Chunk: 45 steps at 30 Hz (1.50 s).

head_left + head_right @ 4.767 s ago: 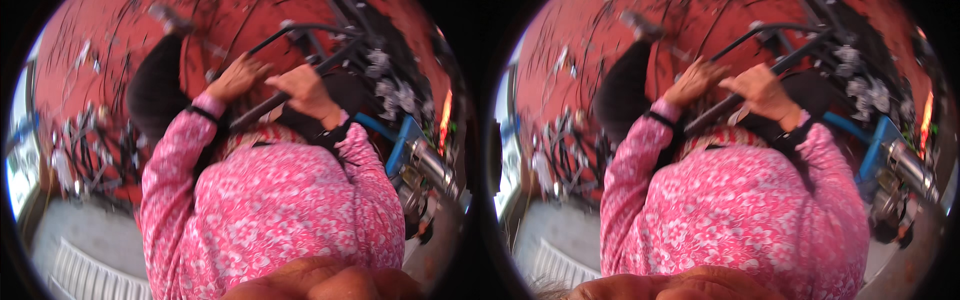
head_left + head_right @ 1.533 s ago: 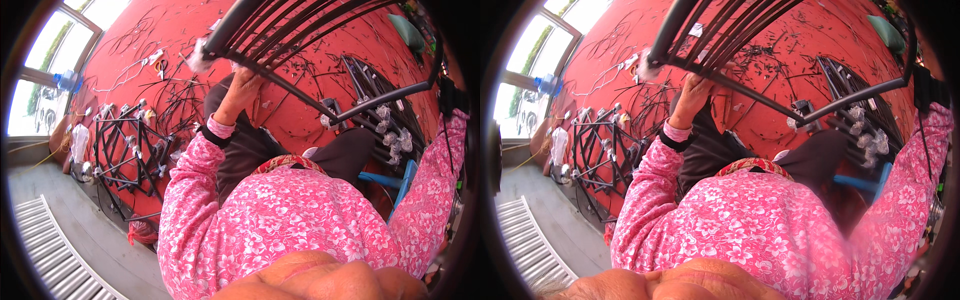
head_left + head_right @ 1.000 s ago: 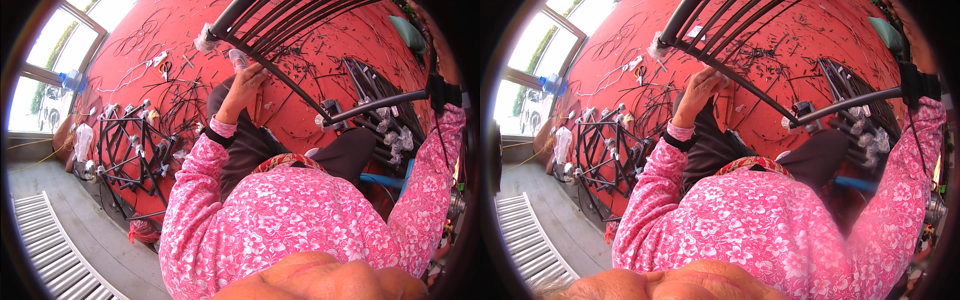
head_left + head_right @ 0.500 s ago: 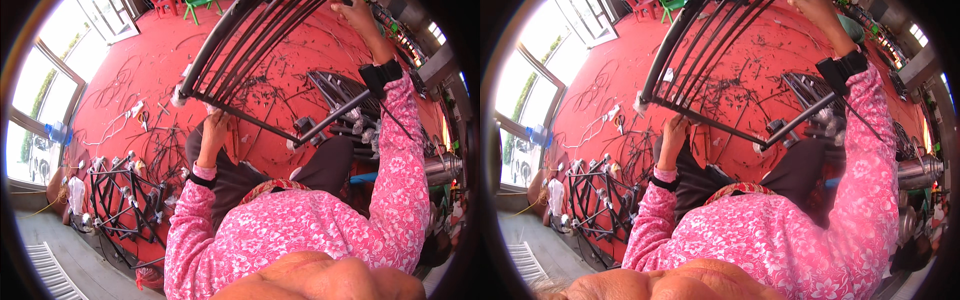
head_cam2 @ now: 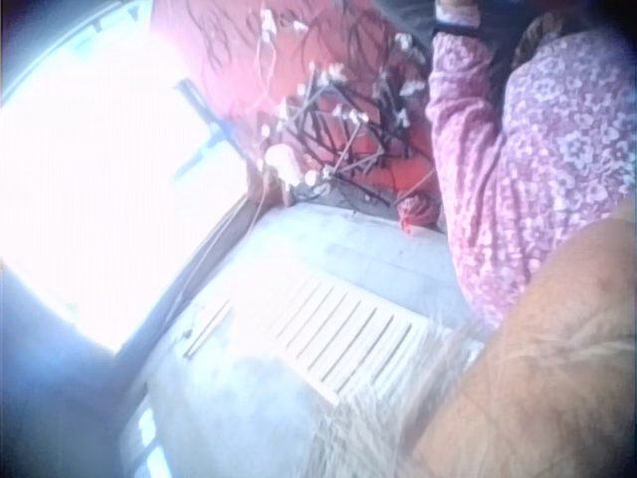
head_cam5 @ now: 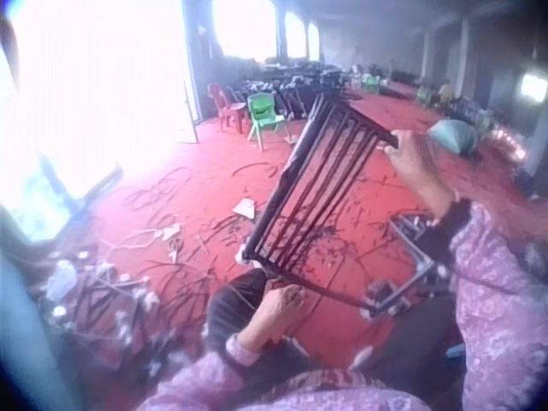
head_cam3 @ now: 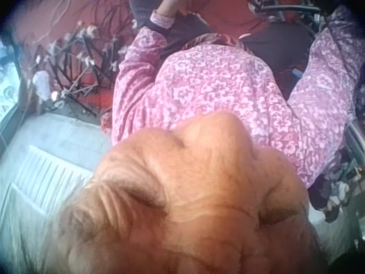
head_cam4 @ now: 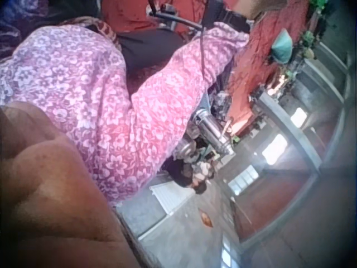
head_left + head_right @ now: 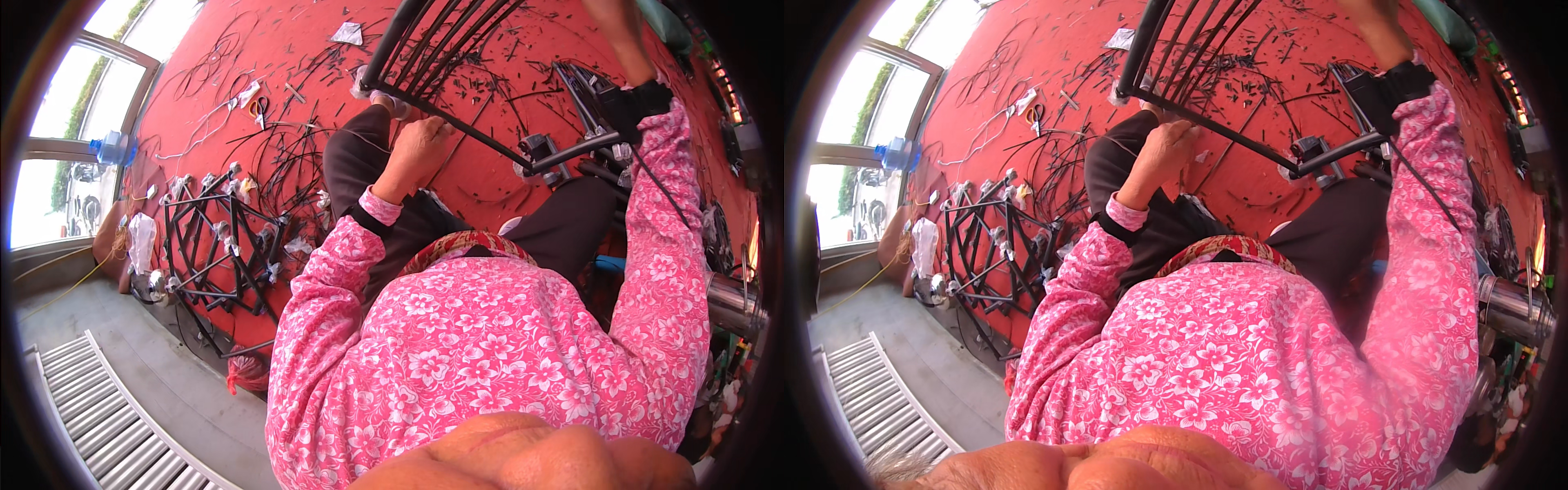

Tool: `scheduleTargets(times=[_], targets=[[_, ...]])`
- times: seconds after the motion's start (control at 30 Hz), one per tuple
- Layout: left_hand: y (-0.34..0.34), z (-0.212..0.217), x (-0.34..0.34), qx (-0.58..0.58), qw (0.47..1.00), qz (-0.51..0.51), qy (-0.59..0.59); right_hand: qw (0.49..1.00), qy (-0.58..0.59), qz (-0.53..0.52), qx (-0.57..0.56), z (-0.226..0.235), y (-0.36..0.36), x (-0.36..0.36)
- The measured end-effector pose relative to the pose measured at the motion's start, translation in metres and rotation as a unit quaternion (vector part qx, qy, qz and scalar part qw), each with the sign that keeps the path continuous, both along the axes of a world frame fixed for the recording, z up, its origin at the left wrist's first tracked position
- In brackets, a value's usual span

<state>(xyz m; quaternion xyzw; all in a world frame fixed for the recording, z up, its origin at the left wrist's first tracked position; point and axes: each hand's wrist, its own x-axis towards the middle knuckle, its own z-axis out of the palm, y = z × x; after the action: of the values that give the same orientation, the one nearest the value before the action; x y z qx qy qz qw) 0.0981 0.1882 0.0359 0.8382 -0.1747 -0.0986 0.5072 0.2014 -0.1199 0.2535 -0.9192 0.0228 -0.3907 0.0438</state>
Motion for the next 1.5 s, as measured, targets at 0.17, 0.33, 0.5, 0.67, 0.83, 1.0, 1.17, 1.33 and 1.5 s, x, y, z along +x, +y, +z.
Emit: scheduleTargets(times=[0.17,0.33,0.5,0.67,0.83,1.0,1.17,1.33,1.5], targets=[[-0.007,0.012,-0.011,0.019,0.99,-0.076,-0.116,0.998,0.051,0.024,-0.025,-0.062,0.048,-0.022],[0.018,0.067,-0.03,-0.01,0.993,-0.106,-0.053,0.99,-0.009,0.03,-0.134,-0.133,0.065,-0.035],[0.046,0.138,-0.032,0.017,0.981,-0.177,-0.079,0.979,0.082,0.094,-0.161,-0.202,0.101,-0.06],[0.066,0.178,-0.007,0.208,0.934,-0.213,-0.199,0.958,0.143,0.216,-0.121,-0.247,0.156,-0.096],[0.075,0.2,0.009,0.295,0.91,-0.186,-0.222,0.941,0.194,0.276,-0.018,-0.25,0.176,-0.116],[0.072,0.203,0.025,0.257,0.903,-0.201,-0.28,0.885,0.284,0.349,0.118,-0.24,0.183,-0.132],[0.068,0.193,0.032,0.267,0.904,-0.178,-0.283,0.867,0.303,0.354,0.177,-0.243,0.196,-0.132],[0.073,0.192,0.027,0.263,0.902,-0.166,-0.3,0.877,0.281,0.349,0.174,-0.252,0.195,-0.129],[0.077,0.188,0.028,0.25,0.914,-0.147,-0.283,0.884,0.272,0.341,0.169,-0.256,0.193,-0.128]])
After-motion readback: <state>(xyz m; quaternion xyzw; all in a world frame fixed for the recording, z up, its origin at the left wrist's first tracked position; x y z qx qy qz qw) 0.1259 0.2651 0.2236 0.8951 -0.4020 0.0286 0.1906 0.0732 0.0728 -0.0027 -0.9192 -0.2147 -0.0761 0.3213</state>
